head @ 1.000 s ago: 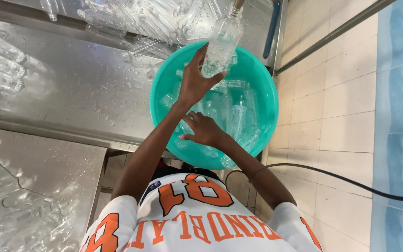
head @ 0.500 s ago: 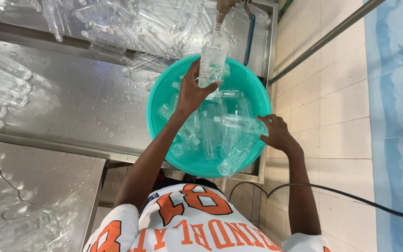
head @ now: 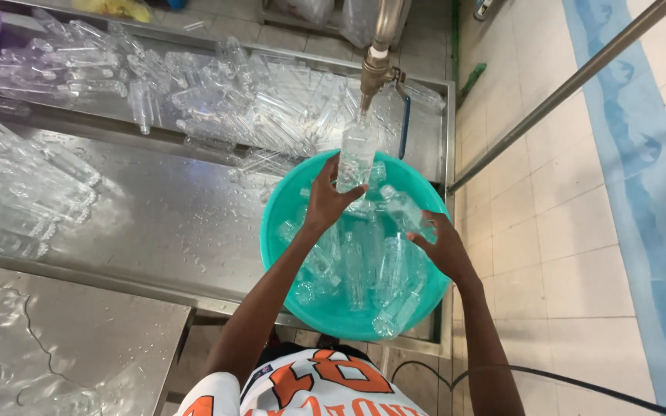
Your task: Rinsing empty plastic bottles under a water tap and collecting them in a plastic basin in a production facility.
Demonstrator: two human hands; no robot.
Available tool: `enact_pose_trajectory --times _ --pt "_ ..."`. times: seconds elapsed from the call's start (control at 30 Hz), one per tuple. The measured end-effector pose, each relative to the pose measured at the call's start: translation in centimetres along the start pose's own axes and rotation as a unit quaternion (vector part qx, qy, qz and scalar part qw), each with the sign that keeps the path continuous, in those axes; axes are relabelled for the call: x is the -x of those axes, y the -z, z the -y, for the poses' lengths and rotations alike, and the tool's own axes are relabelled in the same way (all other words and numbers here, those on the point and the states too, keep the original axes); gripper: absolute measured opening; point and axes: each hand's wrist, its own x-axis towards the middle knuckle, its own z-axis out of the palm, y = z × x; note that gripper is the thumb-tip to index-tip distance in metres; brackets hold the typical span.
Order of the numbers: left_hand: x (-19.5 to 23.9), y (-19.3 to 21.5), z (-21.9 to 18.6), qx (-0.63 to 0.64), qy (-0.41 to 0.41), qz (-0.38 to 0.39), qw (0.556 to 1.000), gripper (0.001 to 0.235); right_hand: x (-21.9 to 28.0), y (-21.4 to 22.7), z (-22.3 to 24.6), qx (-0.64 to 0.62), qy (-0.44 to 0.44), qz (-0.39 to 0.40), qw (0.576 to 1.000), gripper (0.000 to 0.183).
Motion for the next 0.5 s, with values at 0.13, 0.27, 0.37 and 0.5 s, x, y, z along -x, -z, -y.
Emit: enact_pose_trajectory --times 0.13,0.27,0.37,0.5 --pt "-0.3 0.1 -0.6 0.001 -0.005 -0.006 1.000 0.103 0.7 2.3 4.0 -0.129 0.000 -0.095 0.987 0.067" --pt "-0.7 0.5 0.1 0.011 -0.023 0.000 1.000 0.093 0.5 2.6 6.8 -0.170 0.050 -0.147 0.973 0.069" --pt "-1.1 1.0 1.6 0.011 -0.028 -0.012 0.999 0.094 -0.3 2.9 8.9 -0.153 0.062 -0.170 0.972 0.072" --pt "-1.0 1.4 1.3 0.011 -0.026 -0.013 1.000 0.094 -1.3 2.8 9.9 -0.136 0.086 -0.194 0.968 0.074"
